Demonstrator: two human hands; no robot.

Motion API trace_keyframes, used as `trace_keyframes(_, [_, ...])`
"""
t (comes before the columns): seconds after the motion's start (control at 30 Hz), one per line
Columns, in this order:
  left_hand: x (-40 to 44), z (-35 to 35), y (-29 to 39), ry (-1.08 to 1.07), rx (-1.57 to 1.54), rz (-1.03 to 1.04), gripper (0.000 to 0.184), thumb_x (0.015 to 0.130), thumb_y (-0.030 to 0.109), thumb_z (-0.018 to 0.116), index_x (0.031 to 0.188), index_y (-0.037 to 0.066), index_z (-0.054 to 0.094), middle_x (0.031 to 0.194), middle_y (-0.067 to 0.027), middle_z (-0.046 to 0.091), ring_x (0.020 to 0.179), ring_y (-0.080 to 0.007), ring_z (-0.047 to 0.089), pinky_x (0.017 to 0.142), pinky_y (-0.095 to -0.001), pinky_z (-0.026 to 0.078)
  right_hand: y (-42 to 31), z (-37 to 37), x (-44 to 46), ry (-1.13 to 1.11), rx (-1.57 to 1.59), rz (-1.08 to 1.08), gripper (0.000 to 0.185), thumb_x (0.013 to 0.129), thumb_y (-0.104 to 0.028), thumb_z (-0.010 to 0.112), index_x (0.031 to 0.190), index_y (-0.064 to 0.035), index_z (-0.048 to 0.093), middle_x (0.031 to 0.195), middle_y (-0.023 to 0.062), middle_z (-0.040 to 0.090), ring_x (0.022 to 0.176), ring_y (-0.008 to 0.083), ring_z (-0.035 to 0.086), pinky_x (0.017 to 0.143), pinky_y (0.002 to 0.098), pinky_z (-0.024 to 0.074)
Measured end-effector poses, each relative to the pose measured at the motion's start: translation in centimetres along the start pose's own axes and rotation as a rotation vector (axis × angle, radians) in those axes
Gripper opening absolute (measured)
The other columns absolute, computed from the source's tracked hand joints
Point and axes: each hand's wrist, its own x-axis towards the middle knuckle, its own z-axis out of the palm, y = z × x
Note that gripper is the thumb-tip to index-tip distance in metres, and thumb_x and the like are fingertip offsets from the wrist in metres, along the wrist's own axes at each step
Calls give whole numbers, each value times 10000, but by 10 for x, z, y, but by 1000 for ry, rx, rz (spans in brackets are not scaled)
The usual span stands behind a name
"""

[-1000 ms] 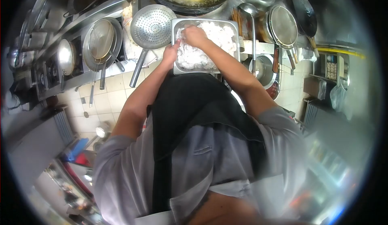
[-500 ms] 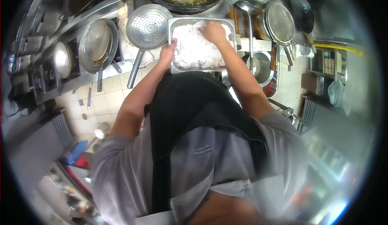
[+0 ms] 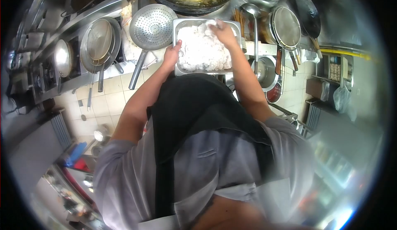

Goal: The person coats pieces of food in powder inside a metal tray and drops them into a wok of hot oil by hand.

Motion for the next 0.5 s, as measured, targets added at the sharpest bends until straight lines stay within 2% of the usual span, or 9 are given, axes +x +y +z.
trace_keyframes(0.03, [6, -2, -6, -5, 27, -10, 597, 917, 463, 625, 1122, -97, 623, 982, -144, 669, 848, -197, 620, 786, -322, 487, -5, -6, -5, 27, 286, 11, 521, 844, -307, 706, 1239, 13, 591, 1122, 193, 679, 955, 347, 669, 857, 369, 504])
trace_keyframes(0.07, [12, -3, -12, -12, 55, -18, 602, 916, 472, 623, 1126, -93, 627, 978, -140, 667, 835, -195, 613, 778, -322, 484, -9, -19, -10, -112, 385, 107, 551, 887, -289, 681, 1339, -15, 522, 1158, 177, 670, 1000, 288, 652, 863, 343, 495])
trace_keyframes(0.1, [12, -2, -11, -11, 55, -19, 602, 916, 472, 623, 1126, -93, 627, 978, -140, 667, 835, -195, 613, 778, -322, 484, -6, -20, -13, -113, 384, 107, 551, 887, -289, 681, 1339, -15, 522, 1158, 177, 670, 1000, 288, 652, 863, 343, 495])
trace_keyframes(0.17, [11, -2, -11, -35, 10, 4, 595, 918, 471, 621, 1117, -90, 635, 972, -139, 663, 815, -194, 604, 767, -322, 481, 0, -17, -17, -34, 12, -173, 453, 880, -247, 676, 1262, -20, 592, 1150, 168, 663, 1000, 286, 639, 873, 362, 496])
trace_keyframes(0.2, [13, -3, -13, -34, 13, 3, 595, 918, 471, 621, 1117, -90, 635, 972, -139, 663, 815, -194, 604, 767, -322, 481, -4, -15, -21, -35, 14, -171, 453, 880, -247, 676, 1262, -20, 592, 1150, 168, 663, 1000, 286, 639, 873, 362, 496])
trace_keyframes(0.27, [18, -3, -19, -27, -16, -12, 597, 916, 471, 623, 1117, -91, 635, 974, -142, 665, 840, -195, 610, 775, -325, 483, -21, -7, -36, -226, -371, -604, 341, 854, -235, 673, 1138, -47, 666, 1122, 142, 656, 1019, 290, 620, 891, 381, 494])
trace_keyframes(0.3, [17, -3, -18, -30, -14, -13, 597, 916, 471, 623, 1117, -91, 635, 974, -142, 665, 840, -195, 610, 775, -325, 483, -24, 1, -43, -224, -370, -601, 341, 854, -235, 673, 1138, -47, 666, 1122, 142, 656, 1019, 290, 620, 891, 381, 494])
trace_keyframes(0.37, [17, -3, -16, -45, -18, -55, 600, 915, 472, 624, 1124, -90, 632, 1008, -149, 663, 880, -196, 613, 787, -335, 486, -26, 19, -58, -125, -672, -661, 259, 818, -231, 675, 1022, -72, 698, 1075, 118, 647, 1029, 298, 599, 908, 393, 486])
trace_keyframes(0.5, [7, -3, -6, -15, 37, -19, 600, 915, 469, 627, 1130, -91, 626, 1028, -157, 661, 909, -202, 615, 800, -342, 489, -27, 21, -77, -173, -707, -709, 264, 801, -239, 682, 1011, -78, 697, 1053, 105, 633, 1059, 276, 570, 936, 372, 470])
